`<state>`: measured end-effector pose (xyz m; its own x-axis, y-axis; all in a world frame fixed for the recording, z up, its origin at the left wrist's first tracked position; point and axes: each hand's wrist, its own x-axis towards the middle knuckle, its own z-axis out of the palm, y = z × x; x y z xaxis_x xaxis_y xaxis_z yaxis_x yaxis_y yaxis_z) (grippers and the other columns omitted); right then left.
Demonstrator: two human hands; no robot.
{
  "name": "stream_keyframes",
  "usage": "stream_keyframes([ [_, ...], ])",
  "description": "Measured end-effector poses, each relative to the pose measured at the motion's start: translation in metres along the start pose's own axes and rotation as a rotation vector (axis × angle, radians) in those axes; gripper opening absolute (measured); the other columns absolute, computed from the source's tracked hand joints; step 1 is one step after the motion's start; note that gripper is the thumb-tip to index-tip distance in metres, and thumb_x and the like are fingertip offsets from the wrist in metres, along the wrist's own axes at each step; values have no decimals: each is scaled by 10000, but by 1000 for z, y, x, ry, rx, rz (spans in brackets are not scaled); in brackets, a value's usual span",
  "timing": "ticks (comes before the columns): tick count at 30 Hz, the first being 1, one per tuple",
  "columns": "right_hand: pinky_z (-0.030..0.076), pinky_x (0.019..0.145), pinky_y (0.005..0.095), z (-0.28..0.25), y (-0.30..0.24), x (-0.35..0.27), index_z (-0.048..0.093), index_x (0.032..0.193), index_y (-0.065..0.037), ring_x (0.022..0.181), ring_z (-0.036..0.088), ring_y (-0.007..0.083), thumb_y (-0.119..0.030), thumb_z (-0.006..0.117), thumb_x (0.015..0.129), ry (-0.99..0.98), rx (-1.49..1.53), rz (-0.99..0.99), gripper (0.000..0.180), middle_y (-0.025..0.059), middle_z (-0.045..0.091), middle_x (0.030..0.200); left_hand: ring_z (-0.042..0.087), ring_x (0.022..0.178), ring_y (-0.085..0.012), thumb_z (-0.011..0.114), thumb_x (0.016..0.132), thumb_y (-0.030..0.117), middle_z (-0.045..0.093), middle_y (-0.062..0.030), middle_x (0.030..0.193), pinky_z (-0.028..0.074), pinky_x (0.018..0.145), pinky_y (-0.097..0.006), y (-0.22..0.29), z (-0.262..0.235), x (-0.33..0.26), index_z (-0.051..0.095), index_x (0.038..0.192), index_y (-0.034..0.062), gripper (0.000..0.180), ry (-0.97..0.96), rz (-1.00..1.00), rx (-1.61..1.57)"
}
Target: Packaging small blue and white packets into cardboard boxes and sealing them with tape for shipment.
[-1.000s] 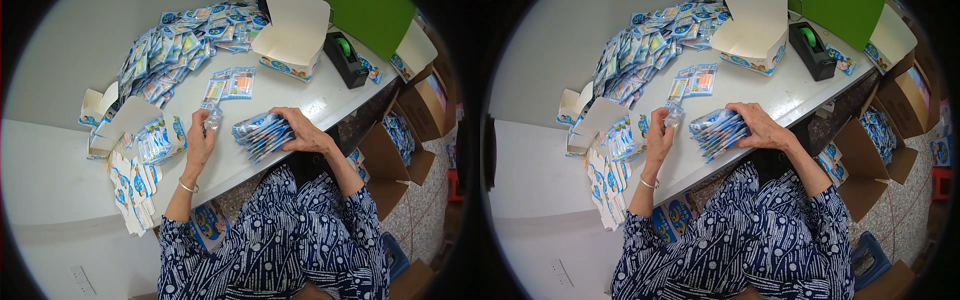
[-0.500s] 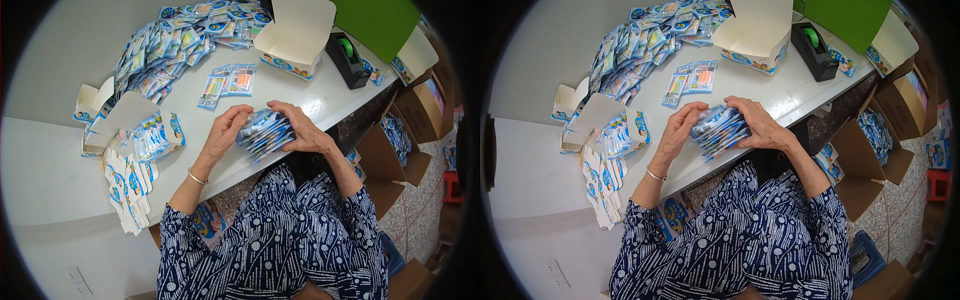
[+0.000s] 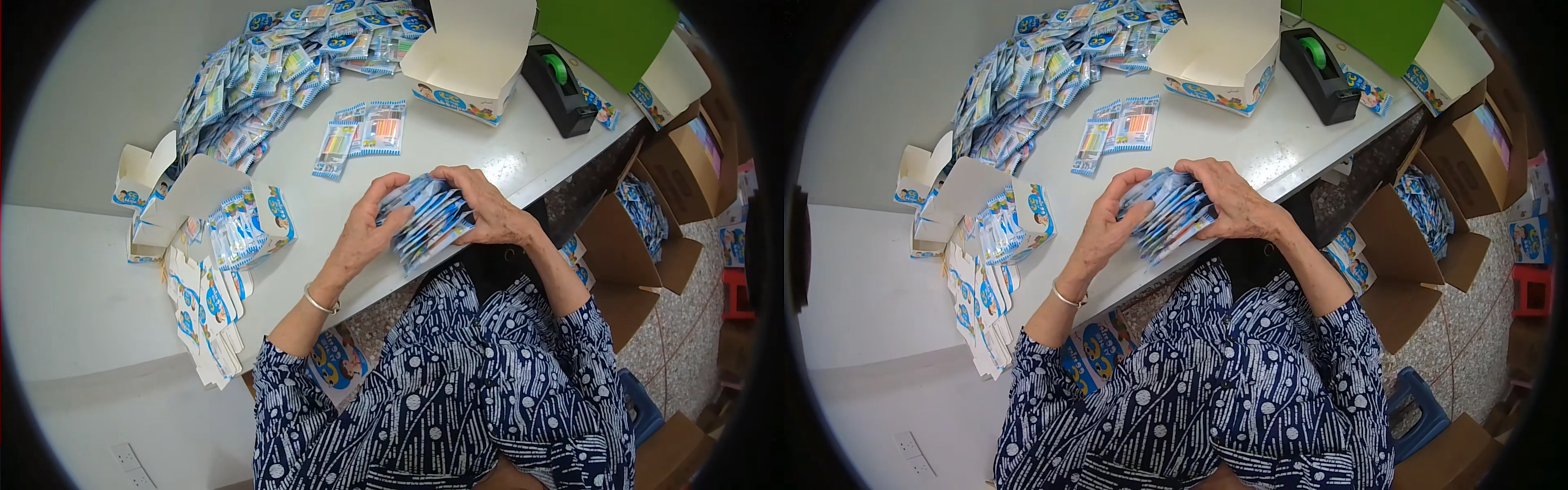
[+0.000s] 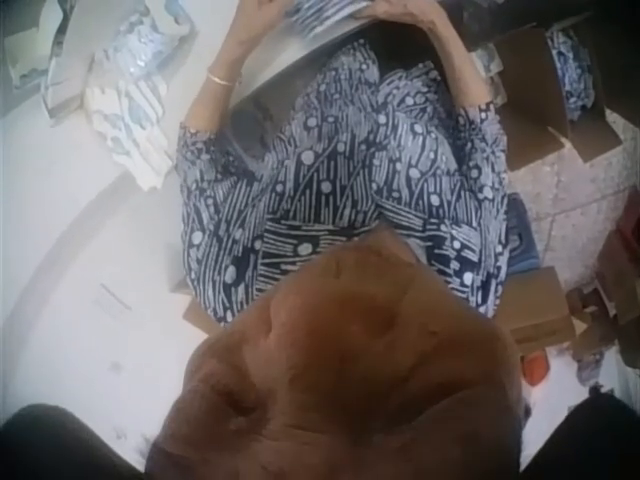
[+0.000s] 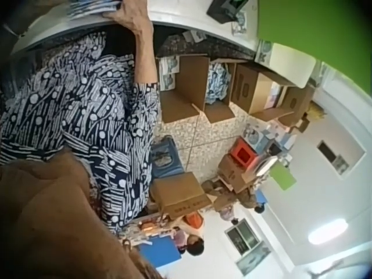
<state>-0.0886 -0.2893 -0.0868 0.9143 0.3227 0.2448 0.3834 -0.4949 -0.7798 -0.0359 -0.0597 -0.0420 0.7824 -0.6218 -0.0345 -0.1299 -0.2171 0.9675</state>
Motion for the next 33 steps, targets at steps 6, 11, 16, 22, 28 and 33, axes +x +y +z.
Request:
stream_keyframes([
  [6, 344, 1075, 438, 0, 3, 0, 383, 1374, -94, 1223, 432, 344, -315, 839, 549, 20, -12, -14, 968, 135, 463, 1322, 502, 1206, -211, 716, 821, 245, 522, -130, 1303, 393, 1017, -320, 18, -10, 0, 403, 1382, 26, 679, -203, -68, 46],
  [11, 349, 1072, 436, -1, 0, 3, 377, 1374, -98, 1219, 433, 344, -311, 850, 525, -26, -5, 12, 995, 132, 456, 1330, 472, 1252, -362, 741, 705, 238, 394, -221, 1407, 398, 1032, -419, 25, 3, -15, 303, 1433, 48, 871, -186, 232, 684],
  [16, 327, 1109, 433, 1, 3, 5, 347, 1397, -106, 1291, 392, 326, -289, 874, 497, 75, 106, -1, 1059, 113, 405, 1394, 499, 1198, -401, 704, 667, 176, 444, -233, 1337, 438, 982, -435, 20, 7, -3, 324, 1389, 28, 829, -180, 232, 633],
  [22, 318, 1116, 433, -5, -3, 17, 384, 1368, -104, 1296, 392, 326, -263, 889, 480, -82, 121, 36, 1034, 102, 457, 1356, 548, 1135, -406, 710, 671, 160, 482, -235, 1276, 454, 960, -434, 14, 10, -3, 328, 1352, 28, 792, -132, 141, 568],
  [28, 332, 1063, 426, -5, -3, 15, 460, 1269, -136, 1183, 435, 336, -243, 818, 572, -80, 138, 55, 791, 81, 526, 1220, 565, 1139, -328, 778, 730, 260, 473, -196, 1289, 446, 966, -411, 18, -6, 3, 348, 1341, 36, 779, -155, 205, 413],
  [33, 308, 1086, 426, -5, -3, 15, 477, 1252, -131, 1205, 411, 340, -254, 801, 589, -90, 114, 17, 748, 78, 525, 1231, 537, 1110, -377, 720, 803, 369, 572, -219, 1157, 455, 915, -440, 12, -61, 60, 552, 1173, -14, 558, 201, 52, 464],
])
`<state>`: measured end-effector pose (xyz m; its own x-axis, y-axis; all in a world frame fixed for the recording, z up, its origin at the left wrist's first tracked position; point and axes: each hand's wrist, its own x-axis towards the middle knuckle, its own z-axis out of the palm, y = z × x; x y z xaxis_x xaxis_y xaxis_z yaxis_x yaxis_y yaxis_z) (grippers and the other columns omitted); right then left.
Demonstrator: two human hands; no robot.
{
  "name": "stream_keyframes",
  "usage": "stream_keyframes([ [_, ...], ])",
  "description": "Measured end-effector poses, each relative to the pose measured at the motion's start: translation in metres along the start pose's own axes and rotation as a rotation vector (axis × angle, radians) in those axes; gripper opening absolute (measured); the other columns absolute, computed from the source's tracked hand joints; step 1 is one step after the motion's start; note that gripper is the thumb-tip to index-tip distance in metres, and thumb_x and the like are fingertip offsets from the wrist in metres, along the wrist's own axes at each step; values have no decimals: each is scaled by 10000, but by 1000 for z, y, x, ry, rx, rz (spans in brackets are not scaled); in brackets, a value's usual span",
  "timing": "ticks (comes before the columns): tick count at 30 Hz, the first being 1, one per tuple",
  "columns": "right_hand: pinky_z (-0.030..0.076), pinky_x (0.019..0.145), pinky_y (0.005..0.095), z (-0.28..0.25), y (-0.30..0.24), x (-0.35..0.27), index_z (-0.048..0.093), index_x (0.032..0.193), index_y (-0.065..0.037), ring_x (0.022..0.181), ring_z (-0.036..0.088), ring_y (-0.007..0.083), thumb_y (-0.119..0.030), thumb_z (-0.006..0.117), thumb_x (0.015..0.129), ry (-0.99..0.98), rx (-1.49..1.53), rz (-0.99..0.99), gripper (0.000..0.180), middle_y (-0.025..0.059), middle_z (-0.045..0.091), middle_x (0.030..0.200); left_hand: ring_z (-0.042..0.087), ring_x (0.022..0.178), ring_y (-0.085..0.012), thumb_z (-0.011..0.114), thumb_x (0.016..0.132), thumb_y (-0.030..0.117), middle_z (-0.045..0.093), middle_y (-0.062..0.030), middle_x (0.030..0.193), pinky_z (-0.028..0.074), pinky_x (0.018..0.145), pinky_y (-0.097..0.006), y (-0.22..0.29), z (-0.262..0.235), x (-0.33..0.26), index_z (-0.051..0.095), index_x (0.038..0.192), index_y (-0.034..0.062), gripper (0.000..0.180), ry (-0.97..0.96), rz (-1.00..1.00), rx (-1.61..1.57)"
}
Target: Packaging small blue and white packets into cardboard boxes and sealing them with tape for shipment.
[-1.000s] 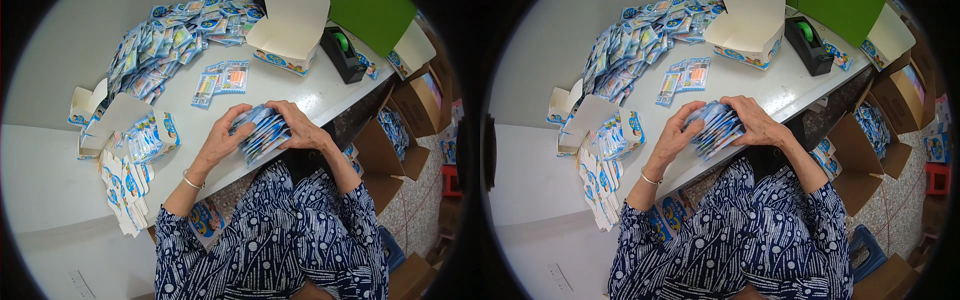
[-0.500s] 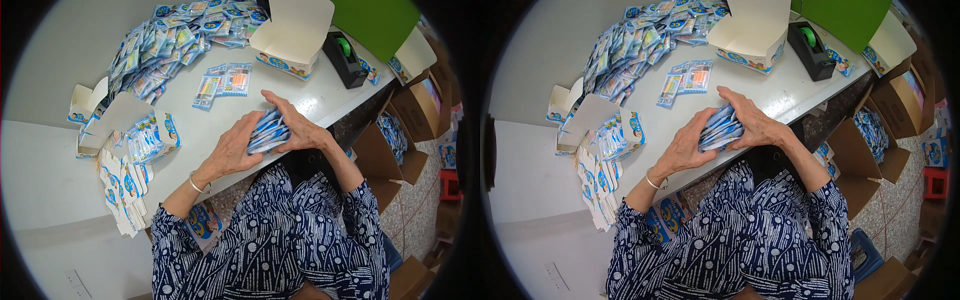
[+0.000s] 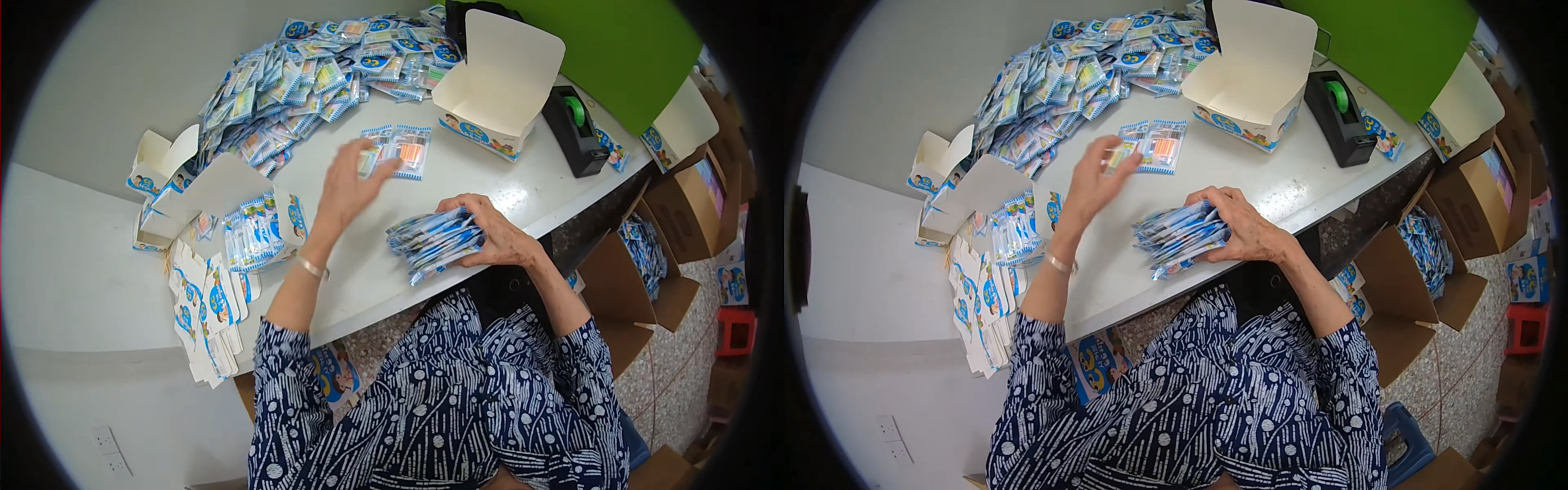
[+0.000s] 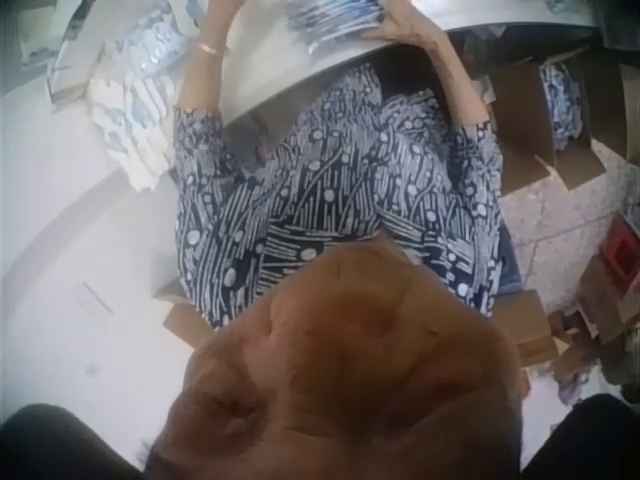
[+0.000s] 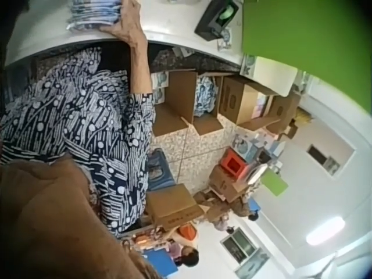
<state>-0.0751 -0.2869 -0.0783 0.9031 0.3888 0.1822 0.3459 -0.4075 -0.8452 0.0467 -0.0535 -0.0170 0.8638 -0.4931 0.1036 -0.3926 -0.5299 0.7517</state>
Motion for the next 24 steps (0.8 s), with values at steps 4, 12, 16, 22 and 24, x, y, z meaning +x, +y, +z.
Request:
stream_keyframes([
  [4, 311, 1102, 429, 0, 3, 0, 468, 1265, -139, 1227, 429, 307, -276, 836, 543, -1, -35, 23, 822, 54, 530, 1264, 584, 1001, -363, 660, 836, 348, 620, -214, 1105, 463, 855, -449, -51, 3, 16, 592, 1120, -2, 455, 177, 21, 529],
  [12, 313, 1097, 430, 1, 2, -1, 461, 1267, -144, 1235, 411, 311, -277, 831, 556, -13, -52, -3, 812, 51, 519, 1276, 609, 778, -418, 511, 888, 183, 630, -243, 832, 471, 721, -514, -73, -9, 48, 632, 935, -9, 231, 337, 86, 620],
  [16, 312, 1092, 425, 0, 0, -1, 460, 1267, -136, 1226, 414, 316, -268, 825, 558, -12, -45, 8, 808, 58, 518, 1270, 605, 870, -445, 606, 822, 562, 638, -293, 855, 508, 769, -495, -40, 30, 60, 605, 966, -104, 682, 85, -204, 645],
  [22, 312, 1085, 425, -3, -3, 0, 466, 1265, -122, 1215, 418, 320, -281, 814, 572, -8, -41, -19, 792, 71, 521, 1253, 554, 988, -465, 679, 766, 576, 601, -296, 1035, 508, 759, -526, -21, 61, 57, 515, 1111, -108, 783, 60, -11, 662],
  [24, 312, 1083, 426, -3, -3, -1, 468, 1265, -120, 1215, 418, 321, -288, 811, 578, -6, -42, -25, 785, 75, 521, 1252, 558, 981, -456, 692, 763, 514, 601, -295, 1035, 508, 754, -521, -26, 59, 64, 512, 1106, -102, 727, 69, -1, 639],
])
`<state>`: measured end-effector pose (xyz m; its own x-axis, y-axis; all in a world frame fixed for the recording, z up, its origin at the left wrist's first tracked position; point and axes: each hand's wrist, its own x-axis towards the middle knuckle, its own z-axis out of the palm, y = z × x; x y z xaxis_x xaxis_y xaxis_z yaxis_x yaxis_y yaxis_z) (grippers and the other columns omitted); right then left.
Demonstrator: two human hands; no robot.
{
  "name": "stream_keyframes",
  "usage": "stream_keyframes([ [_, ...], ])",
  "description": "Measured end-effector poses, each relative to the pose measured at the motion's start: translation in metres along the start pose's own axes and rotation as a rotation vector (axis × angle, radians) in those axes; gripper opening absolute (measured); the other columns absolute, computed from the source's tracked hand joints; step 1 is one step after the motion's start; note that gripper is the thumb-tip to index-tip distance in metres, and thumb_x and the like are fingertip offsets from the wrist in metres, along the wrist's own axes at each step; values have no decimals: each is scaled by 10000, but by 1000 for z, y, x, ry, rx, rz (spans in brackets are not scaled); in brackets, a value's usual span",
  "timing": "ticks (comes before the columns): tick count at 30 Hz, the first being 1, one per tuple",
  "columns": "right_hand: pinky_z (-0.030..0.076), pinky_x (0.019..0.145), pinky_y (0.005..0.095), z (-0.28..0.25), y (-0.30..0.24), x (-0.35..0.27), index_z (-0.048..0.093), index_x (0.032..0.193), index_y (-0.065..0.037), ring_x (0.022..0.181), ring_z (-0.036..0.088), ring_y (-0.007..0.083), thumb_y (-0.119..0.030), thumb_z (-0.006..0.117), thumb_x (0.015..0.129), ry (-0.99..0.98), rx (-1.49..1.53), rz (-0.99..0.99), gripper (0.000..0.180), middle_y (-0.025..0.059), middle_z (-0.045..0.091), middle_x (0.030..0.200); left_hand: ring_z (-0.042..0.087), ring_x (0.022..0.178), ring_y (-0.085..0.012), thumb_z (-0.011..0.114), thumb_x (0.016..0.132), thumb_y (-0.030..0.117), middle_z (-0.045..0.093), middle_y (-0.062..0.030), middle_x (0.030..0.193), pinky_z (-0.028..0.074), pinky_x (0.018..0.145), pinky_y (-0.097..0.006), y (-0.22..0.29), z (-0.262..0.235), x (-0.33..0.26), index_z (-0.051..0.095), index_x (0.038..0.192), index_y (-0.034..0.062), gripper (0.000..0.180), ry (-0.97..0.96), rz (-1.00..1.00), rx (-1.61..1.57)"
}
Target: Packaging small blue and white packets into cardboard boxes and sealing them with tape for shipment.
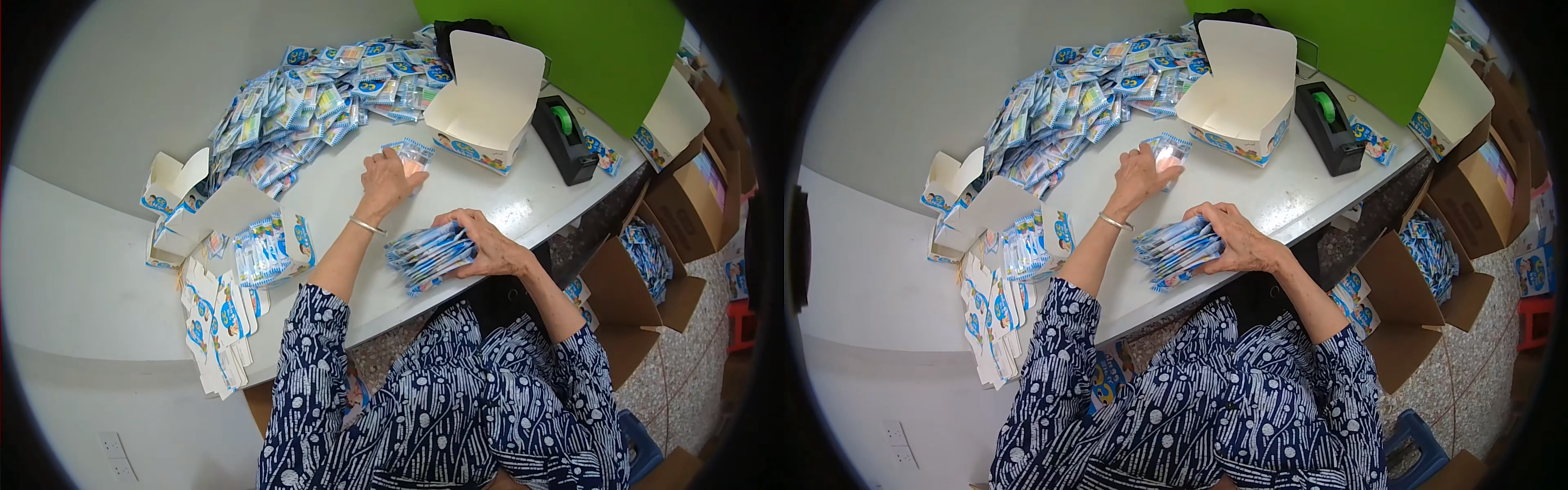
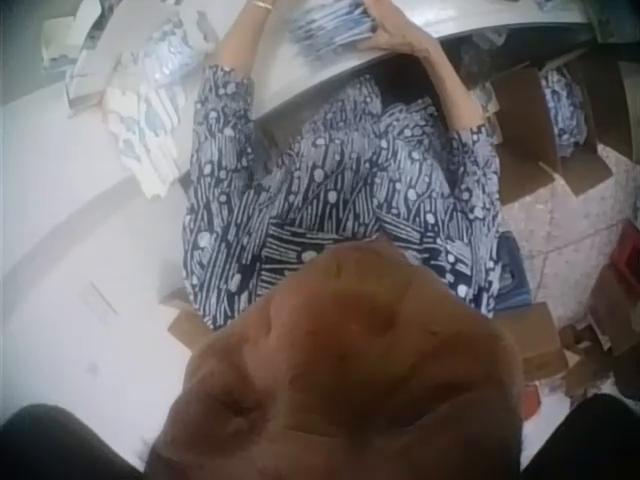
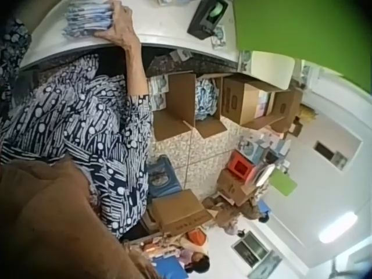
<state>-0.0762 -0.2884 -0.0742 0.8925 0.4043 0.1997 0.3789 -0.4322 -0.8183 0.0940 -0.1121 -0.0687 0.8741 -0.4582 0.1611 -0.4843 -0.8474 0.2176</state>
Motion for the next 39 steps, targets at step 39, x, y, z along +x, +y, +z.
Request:
stream_keyframes([
  [39, 345, 1007, 389, 6, 7, 1, 483, 1219, -120, 1124, 493, 272, -290, 837, 584, 66, -30, -81, 747, 58, 538, 1175, 643, 811, -417, 596, 851, 190, 630, -267, 883, 543, 673, -471, 6, -25, -36, 518, 966, -73, 297, -151, 191, 133],
])
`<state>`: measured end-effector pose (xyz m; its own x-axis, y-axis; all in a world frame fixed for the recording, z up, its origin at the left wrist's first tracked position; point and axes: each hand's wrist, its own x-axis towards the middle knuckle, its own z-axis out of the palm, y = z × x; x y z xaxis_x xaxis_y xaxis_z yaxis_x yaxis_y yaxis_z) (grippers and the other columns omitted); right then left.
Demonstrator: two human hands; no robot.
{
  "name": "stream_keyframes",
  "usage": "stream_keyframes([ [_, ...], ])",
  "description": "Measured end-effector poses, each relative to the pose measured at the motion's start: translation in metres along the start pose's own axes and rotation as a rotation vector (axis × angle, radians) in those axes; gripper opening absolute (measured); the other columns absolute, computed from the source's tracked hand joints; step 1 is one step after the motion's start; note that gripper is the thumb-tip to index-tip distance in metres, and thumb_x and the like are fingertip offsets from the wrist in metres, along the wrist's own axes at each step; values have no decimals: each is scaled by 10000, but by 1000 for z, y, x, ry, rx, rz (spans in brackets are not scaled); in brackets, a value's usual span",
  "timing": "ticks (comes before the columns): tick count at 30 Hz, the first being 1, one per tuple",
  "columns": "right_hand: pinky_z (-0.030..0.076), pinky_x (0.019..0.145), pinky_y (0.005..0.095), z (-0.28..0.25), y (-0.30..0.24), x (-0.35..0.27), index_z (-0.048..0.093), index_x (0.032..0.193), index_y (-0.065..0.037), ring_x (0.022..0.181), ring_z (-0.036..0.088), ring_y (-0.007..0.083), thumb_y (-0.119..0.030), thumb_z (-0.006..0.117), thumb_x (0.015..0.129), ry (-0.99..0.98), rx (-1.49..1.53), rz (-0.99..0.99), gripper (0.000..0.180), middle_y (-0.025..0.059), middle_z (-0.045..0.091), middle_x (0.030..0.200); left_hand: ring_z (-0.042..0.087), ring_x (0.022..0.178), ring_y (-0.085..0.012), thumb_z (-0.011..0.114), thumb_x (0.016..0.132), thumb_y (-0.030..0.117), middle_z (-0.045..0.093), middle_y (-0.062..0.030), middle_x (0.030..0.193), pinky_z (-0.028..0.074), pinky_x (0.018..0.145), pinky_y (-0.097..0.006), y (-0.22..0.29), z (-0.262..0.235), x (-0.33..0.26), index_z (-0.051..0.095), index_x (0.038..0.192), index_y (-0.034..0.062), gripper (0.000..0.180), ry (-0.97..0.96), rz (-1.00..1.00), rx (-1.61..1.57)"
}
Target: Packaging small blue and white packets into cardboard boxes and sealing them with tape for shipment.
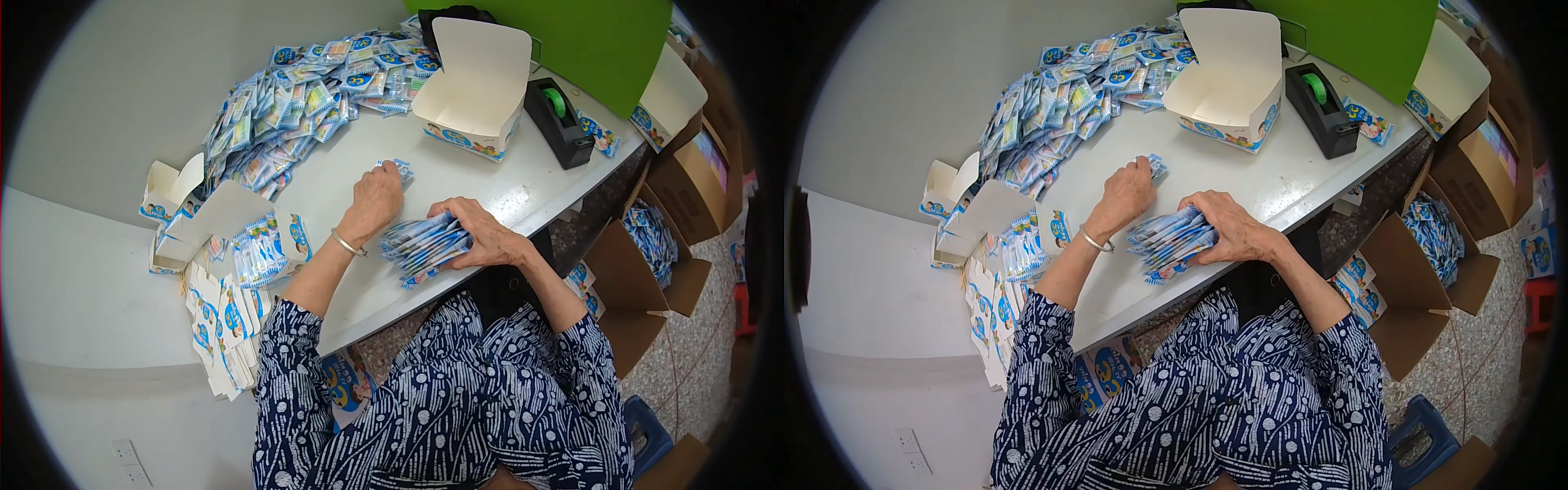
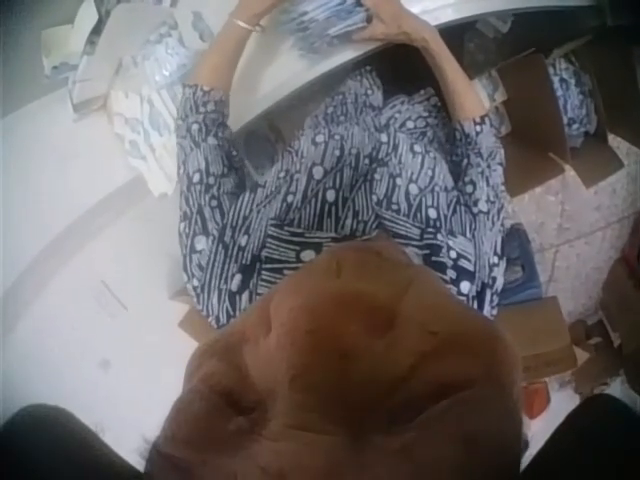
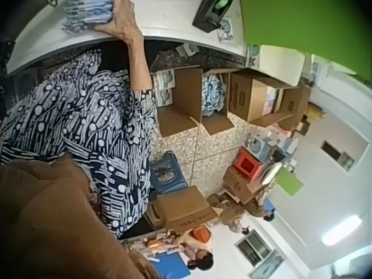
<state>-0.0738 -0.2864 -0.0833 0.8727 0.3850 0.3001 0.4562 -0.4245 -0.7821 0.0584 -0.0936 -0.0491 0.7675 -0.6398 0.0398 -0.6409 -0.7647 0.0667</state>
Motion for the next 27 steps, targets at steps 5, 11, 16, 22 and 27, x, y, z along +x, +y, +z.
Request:
stream_keyframes([
  [5, 354, 996, 388, -1, -1, -1, 482, 1185, -93, 1112, 493, 301, -328, 821, 614, 9, 15, -7, 704, 118, 539, 1136, 631, 756, -417, 521, 843, 117, 628, -258, 842, 504, 693, -478, -10, -13, -5, 500, 1033, -35, 244, 67, 20, -153],
  [11, 351, 1052, 413, 1, 4, -3, 411, 1239, -75, 1205, 431, 352, -288, 828, 581, 140, 11, -77, 808, 196, 417, 1313, 617, 828, -397, 543, 910, 255, 626, -254, 902, 480, 774, -443, 11, -40, -43, 486, 1240, 51, 392, -275, 193, -523],
  [16, 352, 1074, 418, 4, 3, -3, 325, 1331, -39, 1249, 402, 366, -283, 850, 546, 76, 19, 36, 975, 207, 389, 1328, 600, 985, -387, 656, 801, 511, 584, -274, 1083, 494, 839, -429, 31, -51, -59, 385, 1354, -27, 818, -374, 113, -524],
  [22, 346, 1088, 411, -2, 1, -2, 258, 1405, -17, 1265, 398, 354, -312, 868, 545, -22, -2, 133, 1095, 202, 378, 1338, 573, 987, -407, 781, 636, 519, 517, -245, 1111, 525, 778, -487, 50, -35, -67, 265, 1399, -69, 1093, -265, 220, -205],
  [27, 342, 1088, 406, -25, 4, -6, 276, 1401, -14, 1282, 391, 337, -350, 875, 562, 31, 164, 36, 1084, 202, 365, 1384, 568, 962, -389, 795, 588, 361, 525, -226, 1069, 533, 751, -483, 57, -34, -58, 240, 1406, -44, 1068, -252, 189, -178],
])
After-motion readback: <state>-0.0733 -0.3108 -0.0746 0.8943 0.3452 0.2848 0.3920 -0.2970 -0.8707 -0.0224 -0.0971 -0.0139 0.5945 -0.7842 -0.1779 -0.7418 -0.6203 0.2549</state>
